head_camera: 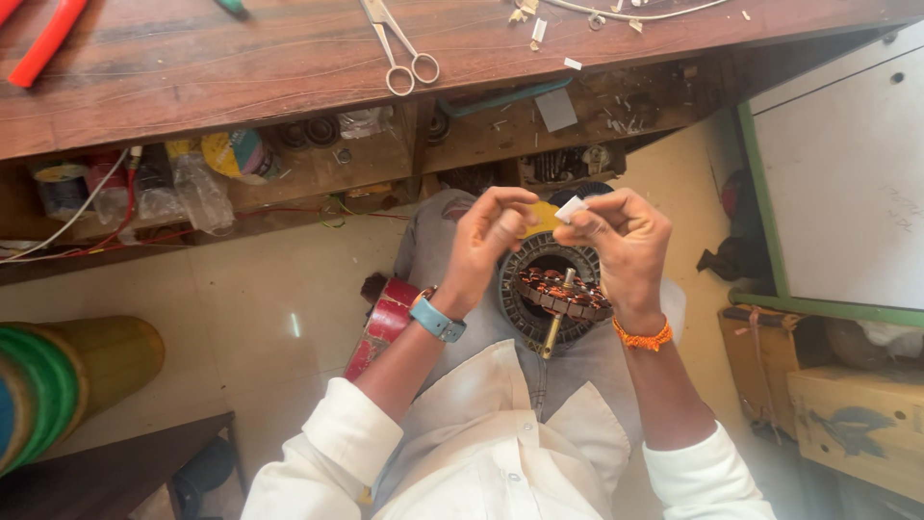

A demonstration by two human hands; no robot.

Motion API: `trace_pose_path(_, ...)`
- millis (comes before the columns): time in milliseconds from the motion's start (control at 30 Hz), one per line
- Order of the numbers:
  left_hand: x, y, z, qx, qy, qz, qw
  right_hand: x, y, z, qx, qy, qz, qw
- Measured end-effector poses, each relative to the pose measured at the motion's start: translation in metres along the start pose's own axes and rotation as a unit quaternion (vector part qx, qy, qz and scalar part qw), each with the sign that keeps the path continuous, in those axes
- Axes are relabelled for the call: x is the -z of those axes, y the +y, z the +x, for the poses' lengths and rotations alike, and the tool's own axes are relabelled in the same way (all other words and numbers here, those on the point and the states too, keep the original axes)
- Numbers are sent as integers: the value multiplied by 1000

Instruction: The person sits with a copper-wound motor armature on their lap and cuts small pieces of white insulation paper with scissors. They insert the cut pieces into the armature slots between the copper windings and press them into place by hand, occasionally using a green screwdriver to help seat the insulation.

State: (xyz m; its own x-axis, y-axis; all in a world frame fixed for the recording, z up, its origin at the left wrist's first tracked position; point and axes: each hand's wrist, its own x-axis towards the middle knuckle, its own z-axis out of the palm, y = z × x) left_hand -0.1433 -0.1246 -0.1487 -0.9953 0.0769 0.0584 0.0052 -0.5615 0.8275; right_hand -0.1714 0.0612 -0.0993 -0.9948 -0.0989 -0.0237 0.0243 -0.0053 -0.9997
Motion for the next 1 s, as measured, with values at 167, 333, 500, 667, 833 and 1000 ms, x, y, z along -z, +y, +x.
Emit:
trace_pose_path(167, -5, 6, 0, -32, -34, 23, 999, -14, 2, -7, 1, -64, -25, 998)
trace_pose_path(333, 4, 15, 5, -1, -22, -58, 998, -35, -11, 1, 14, -111, -39, 993)
trace_pose_path(500, 12, 26, 13, -26, 91, -89, 991, -60, -39, 28, 117, -124, -147, 974)
trace_pose_path(667, 7, 32, 17, -29, 93, -124, 988, -119, -63, 90, 308, -111, -285, 901)
trace_pose_path(833, 4, 41, 19, -30, 116, -134, 984, -162, -72, 114, 352, -86, -445, 819)
trace_pose_path(1000, 7, 49, 25, -22, 158, -139, 977, -166, -69, 111, 342, -57, -520, 781)
